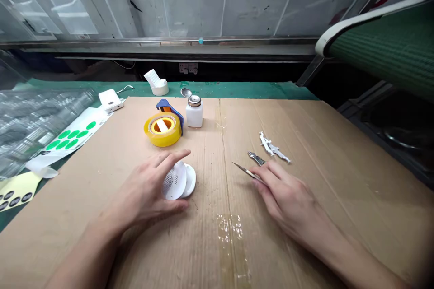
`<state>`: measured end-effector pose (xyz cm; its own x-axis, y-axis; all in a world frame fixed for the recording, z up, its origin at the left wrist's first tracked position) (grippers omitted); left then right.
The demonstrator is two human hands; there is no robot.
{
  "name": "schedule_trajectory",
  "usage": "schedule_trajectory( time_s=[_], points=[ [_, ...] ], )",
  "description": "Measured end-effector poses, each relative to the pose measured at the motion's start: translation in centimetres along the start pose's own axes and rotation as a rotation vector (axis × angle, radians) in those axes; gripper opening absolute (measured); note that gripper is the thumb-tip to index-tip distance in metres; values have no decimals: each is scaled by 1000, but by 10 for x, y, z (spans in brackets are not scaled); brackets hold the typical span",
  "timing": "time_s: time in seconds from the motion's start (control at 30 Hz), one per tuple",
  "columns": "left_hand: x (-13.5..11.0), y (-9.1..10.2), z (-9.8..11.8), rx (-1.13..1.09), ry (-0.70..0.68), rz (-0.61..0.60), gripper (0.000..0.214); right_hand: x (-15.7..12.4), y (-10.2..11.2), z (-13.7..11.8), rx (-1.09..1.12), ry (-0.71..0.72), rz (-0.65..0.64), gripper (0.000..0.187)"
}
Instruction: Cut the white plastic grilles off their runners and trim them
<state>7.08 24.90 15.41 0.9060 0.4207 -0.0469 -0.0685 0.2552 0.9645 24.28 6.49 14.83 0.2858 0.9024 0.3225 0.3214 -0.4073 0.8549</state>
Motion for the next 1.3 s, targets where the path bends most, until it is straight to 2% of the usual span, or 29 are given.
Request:
schedule_trajectory(
  time_s=[0.13, 0.27, 0.4, 0.57, 0.7, 0.8, 0.87, 0.97, 1.03, 1.1, 1.17, 1.23, 1.3],
  points=[
    [-3, 9, -8, 78, -18, 13, 79, -1, 1, -17, -33, 128, 58, 17],
    [-2, 15, -10, 116, -17, 22, 73, -3, -10, -21, -172, 179, -38, 22],
    [0, 11, 0, 146, -84, 31, 73, -5, -1, -26, -104, 252, 47, 18],
    [5, -8, 7, 181, -166, -75, 74, -5, -10, -21, -182, 221, -76, 25],
    [10, -18, 9, 154, -189, -140, 79, -2, 7, -25, -19, 221, 34, 20],
    [12, -16, 9, 139, -156, -134, 78, 1, 10, -21, 95, 144, 39, 20],
    [12, -12, 9, 95, -133, -107, 74, 1, 10, -21, 129, 142, 28, 21],
    [8, -2, 8, -167, -101, -12, 71, -3, 11, -27, 177, 205, 41, 21],
    [4, -2, 10, -546, -78, -7, 73, -5, 13, -30, 204, 230, 61, 25],
    [-1, -10, 19, -1010, -70, -101, 73, -6, 16, -31, 249, 231, 87, 29],
    [-6, -21, 38, -1412, -84, -247, 70, -4, 20, -28, 338, 179, 107, 26],
    [-10, -33, 59, -1711, -71, -391, 65, -2, 19, -18, 479, 35, 81, 14],
    [-14, -46, 77, -1927, -7, -534, 63, -1, 11, -7, 697, -175, 6, 14]
  ],
)
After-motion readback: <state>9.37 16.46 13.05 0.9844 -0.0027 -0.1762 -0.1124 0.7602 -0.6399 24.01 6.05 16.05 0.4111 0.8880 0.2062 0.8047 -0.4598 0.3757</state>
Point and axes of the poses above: each hand's wrist, its own x-axis towards the middle knuckle, its own y-axis out of the back of the hand, z = x × y, the point moved 8 cm from there along x, towards the middle knuckle, and after that the axes turned 9 degrees about x, right-handed, at the moved point
